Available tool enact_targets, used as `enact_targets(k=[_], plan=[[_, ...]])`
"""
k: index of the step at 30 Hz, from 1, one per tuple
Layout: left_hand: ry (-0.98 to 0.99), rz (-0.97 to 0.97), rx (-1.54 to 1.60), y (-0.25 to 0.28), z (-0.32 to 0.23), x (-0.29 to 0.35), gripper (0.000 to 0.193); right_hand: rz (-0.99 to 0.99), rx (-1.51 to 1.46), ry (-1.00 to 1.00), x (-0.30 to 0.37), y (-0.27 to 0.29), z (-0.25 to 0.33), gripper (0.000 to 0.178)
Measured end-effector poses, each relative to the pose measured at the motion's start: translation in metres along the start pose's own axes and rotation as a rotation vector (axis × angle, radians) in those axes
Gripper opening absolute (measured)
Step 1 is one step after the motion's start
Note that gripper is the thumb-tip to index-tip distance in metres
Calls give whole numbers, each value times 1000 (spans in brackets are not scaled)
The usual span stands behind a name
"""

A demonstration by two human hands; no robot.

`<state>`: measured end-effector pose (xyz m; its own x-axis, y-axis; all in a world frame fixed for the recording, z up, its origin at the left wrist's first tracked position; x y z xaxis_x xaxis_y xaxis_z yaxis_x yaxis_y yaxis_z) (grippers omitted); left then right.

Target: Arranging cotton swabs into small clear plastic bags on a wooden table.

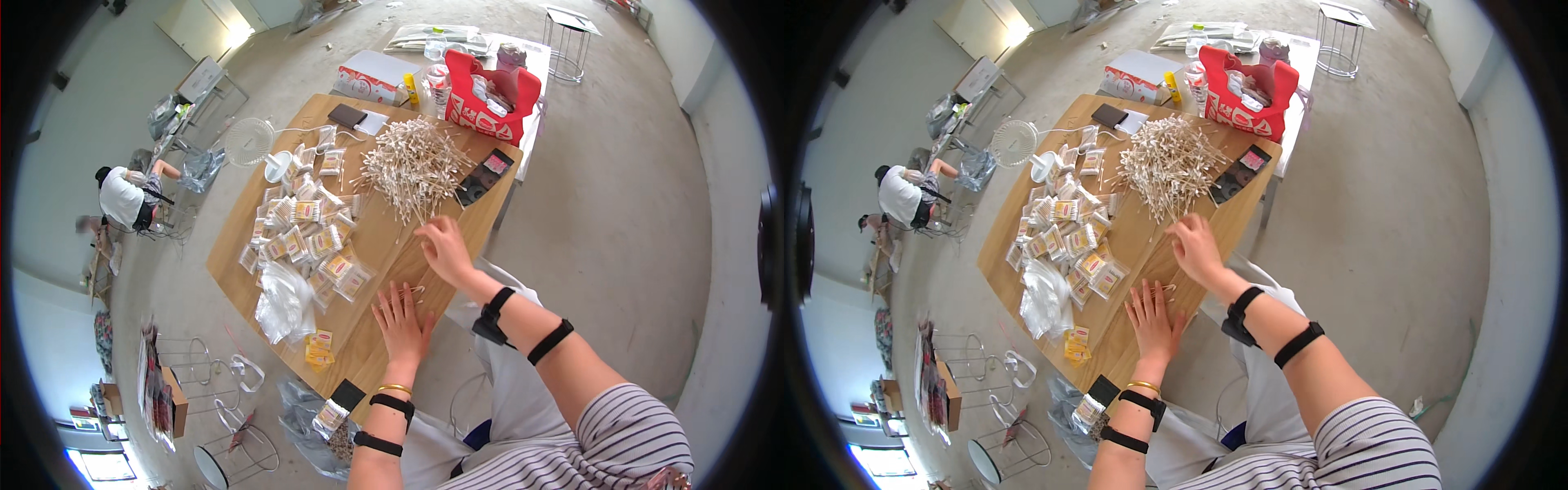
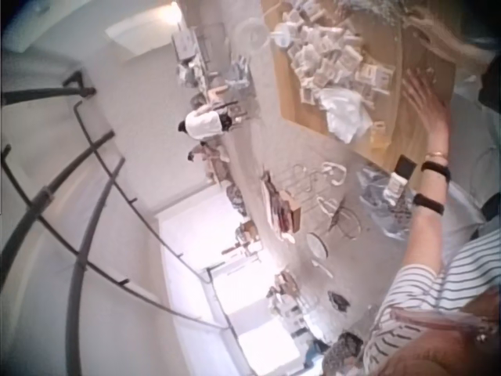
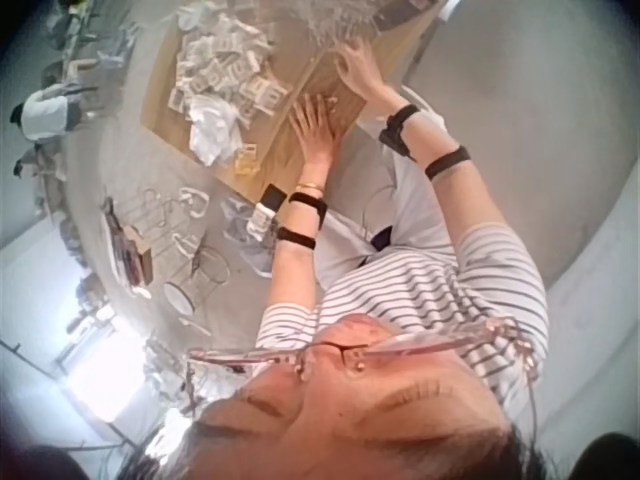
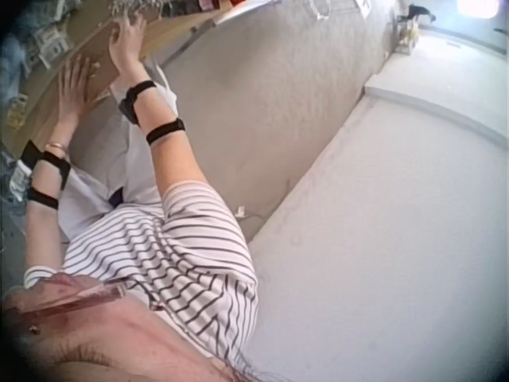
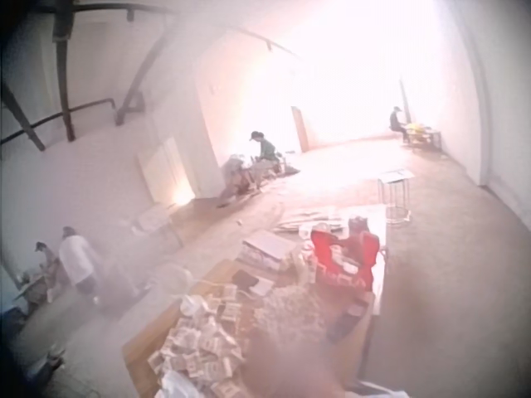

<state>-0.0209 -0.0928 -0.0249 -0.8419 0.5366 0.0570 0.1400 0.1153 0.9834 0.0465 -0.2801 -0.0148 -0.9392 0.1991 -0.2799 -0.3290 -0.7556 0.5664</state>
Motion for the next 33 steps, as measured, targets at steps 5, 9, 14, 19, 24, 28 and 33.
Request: enact_targets(k=[5,9,14,19,24,28,33], plan=[[-13,-8,-31,-4,-1,-1,80,-2,198,-68,-24,-1,-7,29],[-20,-46,35,-4,-2,4,78,38,161,-95,-12,-13,-10,29],[-34,-110,139,1,-2,13,72,236,161,56,31,-20,12,30],[2,-175,272,8,13,15,70,112,59,32,32,-10,20,29],[51,-229,322,19,30,9,80,120,145,10,20,-26,22,26],[69,-262,351,22,39,8,89,382,68,160,26,-53,32,17],[62,-254,392,13,41,8,86,307,-76,178,37,-40,31,13]])
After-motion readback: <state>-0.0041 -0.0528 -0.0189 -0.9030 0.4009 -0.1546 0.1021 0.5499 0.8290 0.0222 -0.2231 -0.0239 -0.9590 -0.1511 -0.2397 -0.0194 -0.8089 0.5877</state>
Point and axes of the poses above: each hand's wrist, its own x-axis away from the middle knuckle, its own y-axis out of the back of the hand, z = x × y, the point moved 4 cm from there along -x, towards the middle knuckle, and after that the axes turned 6 degrees about z, right-handed, at the moved point
